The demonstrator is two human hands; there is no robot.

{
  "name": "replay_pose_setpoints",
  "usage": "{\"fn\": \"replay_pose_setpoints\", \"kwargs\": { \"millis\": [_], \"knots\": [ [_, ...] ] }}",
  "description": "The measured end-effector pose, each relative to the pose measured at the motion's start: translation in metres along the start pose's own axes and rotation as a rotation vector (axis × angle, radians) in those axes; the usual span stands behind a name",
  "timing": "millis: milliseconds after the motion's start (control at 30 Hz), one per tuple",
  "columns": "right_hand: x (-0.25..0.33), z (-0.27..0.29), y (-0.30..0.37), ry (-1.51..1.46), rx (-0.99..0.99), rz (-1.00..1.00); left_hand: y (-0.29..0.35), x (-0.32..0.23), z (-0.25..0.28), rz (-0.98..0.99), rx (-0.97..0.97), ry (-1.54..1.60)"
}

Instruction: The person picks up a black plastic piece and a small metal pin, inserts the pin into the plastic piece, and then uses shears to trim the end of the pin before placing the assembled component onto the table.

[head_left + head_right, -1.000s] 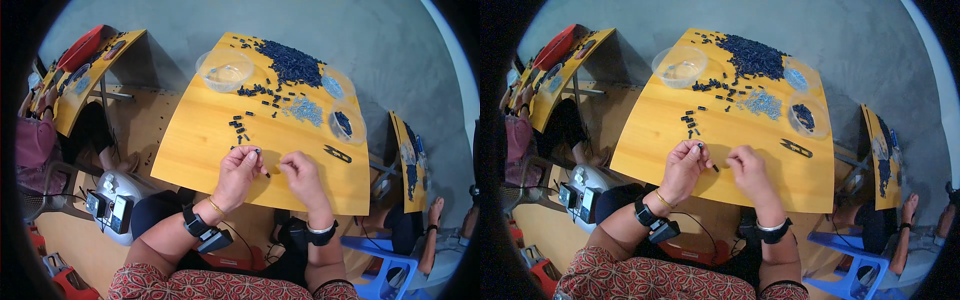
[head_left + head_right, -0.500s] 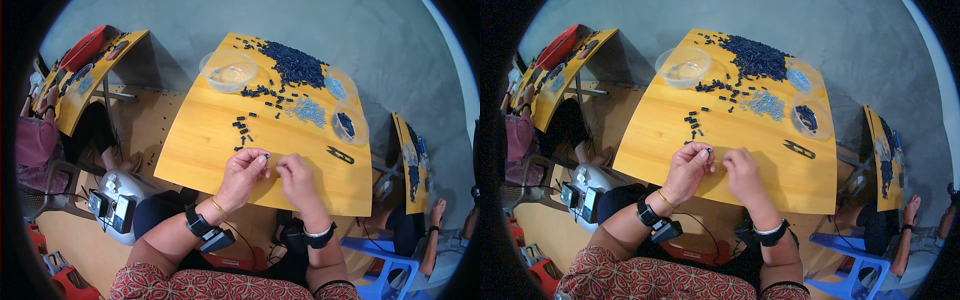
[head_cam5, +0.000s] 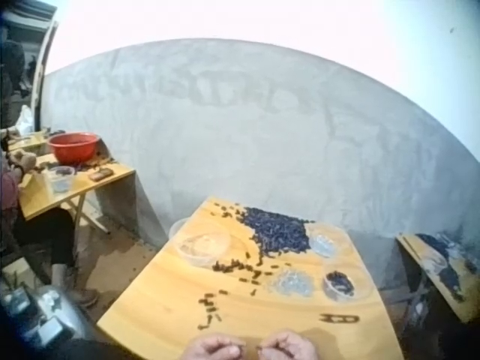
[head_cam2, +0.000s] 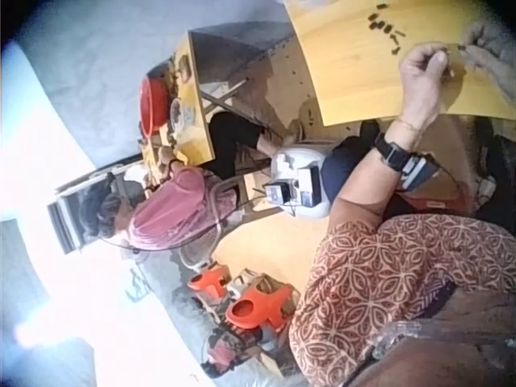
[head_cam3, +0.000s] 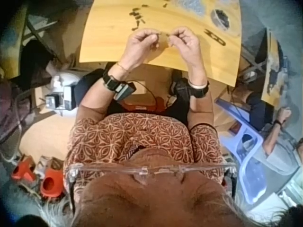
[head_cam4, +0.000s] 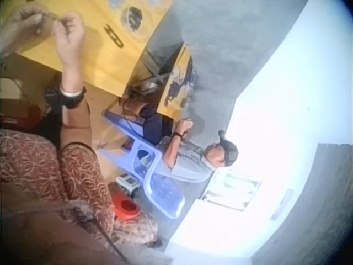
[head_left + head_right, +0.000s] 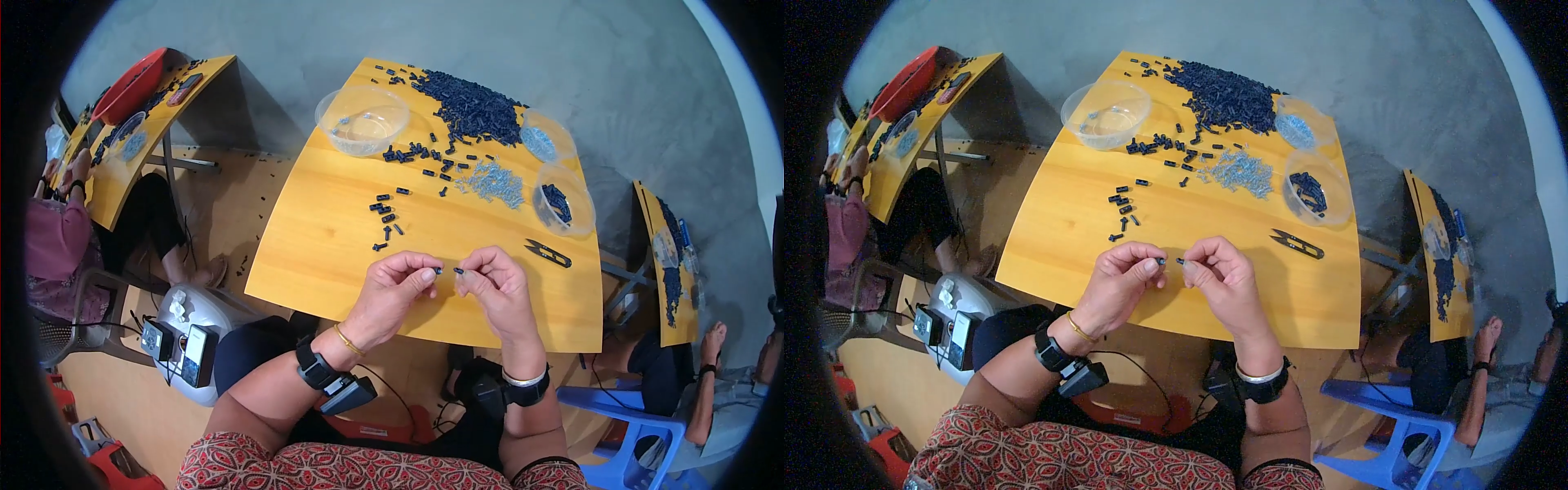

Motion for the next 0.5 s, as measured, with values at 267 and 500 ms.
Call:
{"fn": "replay_pose_setpoints", "kwargs": {
  "millis": [267,500],
  "knots": [
    [-0.0066,0.002,0.0009,-0.169,0.073,-0.037,-0.0006,0.0026,0.0001,-0.002,0.026,-0.009],
    [-0.0098,0.0016,0.0002,-0.142,0.076,-0.042,0.0001,0.0014,-0.0006,0.04,0.023,-0.004]
  ]
}}
Point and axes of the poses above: each hand's wrist, its own y-axis away from the middle knuckle, its own z-axis out of the back of the hand, x = y × z, the point moved 4 cm from there along -y, towards the middle knuckle, and after that the axes turned 5 degrees about -y, right-handed, at the moved point
